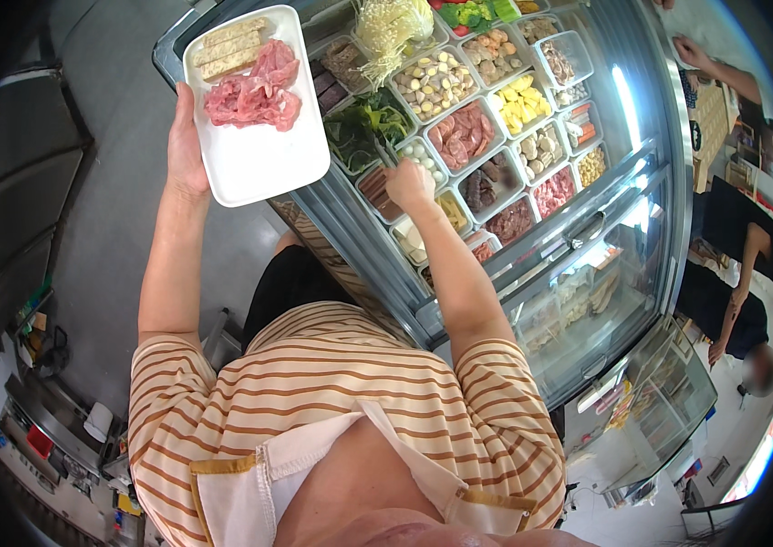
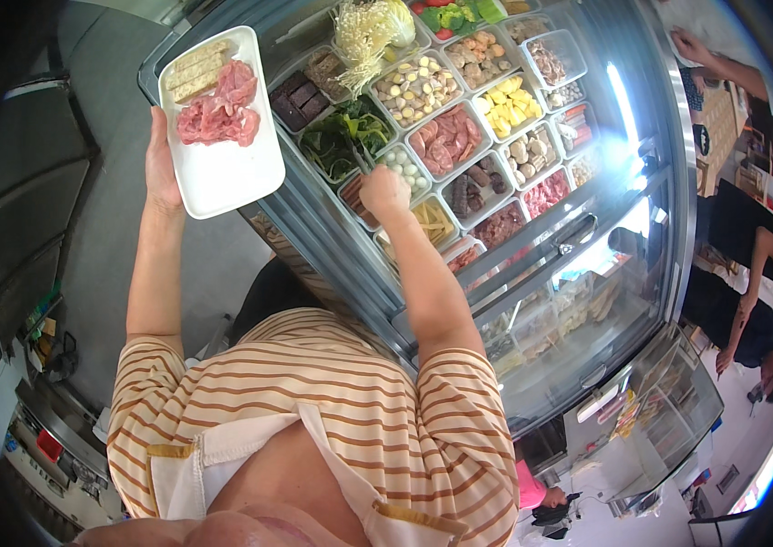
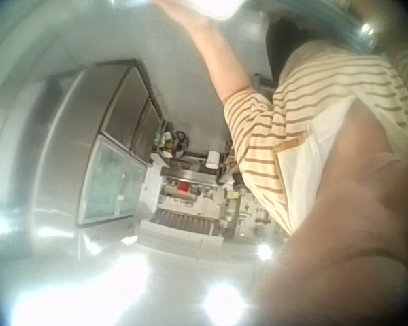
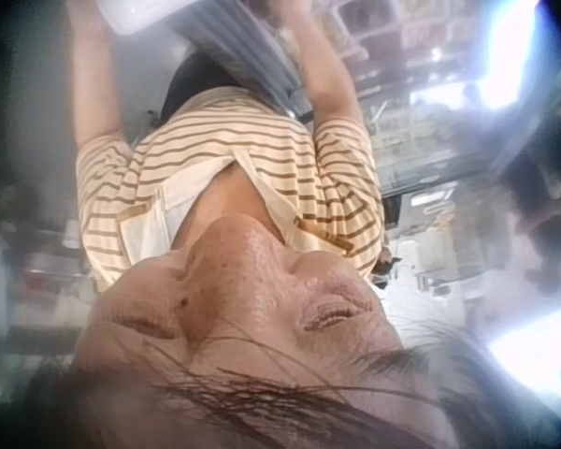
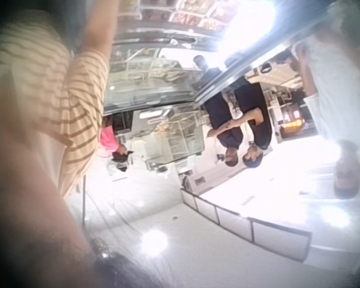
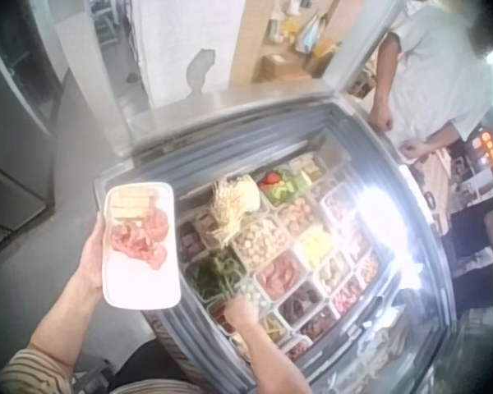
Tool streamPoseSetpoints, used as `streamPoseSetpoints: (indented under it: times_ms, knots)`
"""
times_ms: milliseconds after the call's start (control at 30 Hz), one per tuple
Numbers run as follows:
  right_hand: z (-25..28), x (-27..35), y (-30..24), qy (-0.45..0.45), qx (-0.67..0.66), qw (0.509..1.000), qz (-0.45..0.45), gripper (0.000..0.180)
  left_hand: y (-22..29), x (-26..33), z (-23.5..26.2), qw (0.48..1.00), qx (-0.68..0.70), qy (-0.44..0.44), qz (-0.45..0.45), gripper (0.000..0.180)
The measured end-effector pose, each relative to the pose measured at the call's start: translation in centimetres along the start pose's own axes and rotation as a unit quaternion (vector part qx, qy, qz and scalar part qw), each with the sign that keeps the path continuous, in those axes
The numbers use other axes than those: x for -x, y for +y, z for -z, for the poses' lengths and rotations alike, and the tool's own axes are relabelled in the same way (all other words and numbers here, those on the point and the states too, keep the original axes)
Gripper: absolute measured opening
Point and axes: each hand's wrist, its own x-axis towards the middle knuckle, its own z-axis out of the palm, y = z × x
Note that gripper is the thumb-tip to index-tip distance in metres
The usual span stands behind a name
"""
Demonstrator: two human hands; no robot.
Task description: The person uses tongs to pick various food items, including sliced meat, vegetables, and fried snacks, from a refrigerated display case and places them into white rectangular trays. The person repeats this process for multiple trays, arranging the items neatly before moving them to a counter.
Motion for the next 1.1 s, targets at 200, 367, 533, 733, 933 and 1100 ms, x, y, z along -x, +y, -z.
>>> streamPoseSetpoints:
  times_ms: [200,367,533,733,933,1100]
  knots:
    - [1.4,1.3,1.8,0.028,-0.073,0.997,0.004,0.037,0.1,0.7,0.2,1.0,0.011,-0.014,0.004,0.065]
    - [3.2,3.0,2.5,0.02,-0.095,0.995,-0.013,0.037,0.1,1.0,1.1,0.999,0.028,-0.025,0.015,0.066]
    - [6.3,4.6,2.5,0.037,-0.093,0.995,0.019,0.034,-0.2,1.3,0.7,0.999,0.026,-0.015,0.017,0.067]
    - [14.3,8.1,1.9,0.052,-0.182,0.981,0.048,0.026,-1.4,-0.2,-0.9,0.999,-0.031,-0.031,0.007,0.069]
    - [26.6,15.6,-2.7,0.096,-0.121,0.985,0.08,0.022,-2.5,-4.1,-5.2,0.997,-0.073,-0.033,0.002,0.067]
    - [31.7,20.3,-5.4,0.111,-0.176,0.971,0.122,0.018,-5.2,-7.9,-8.4,0.997,-0.05,-0.051,0.026,0.065]
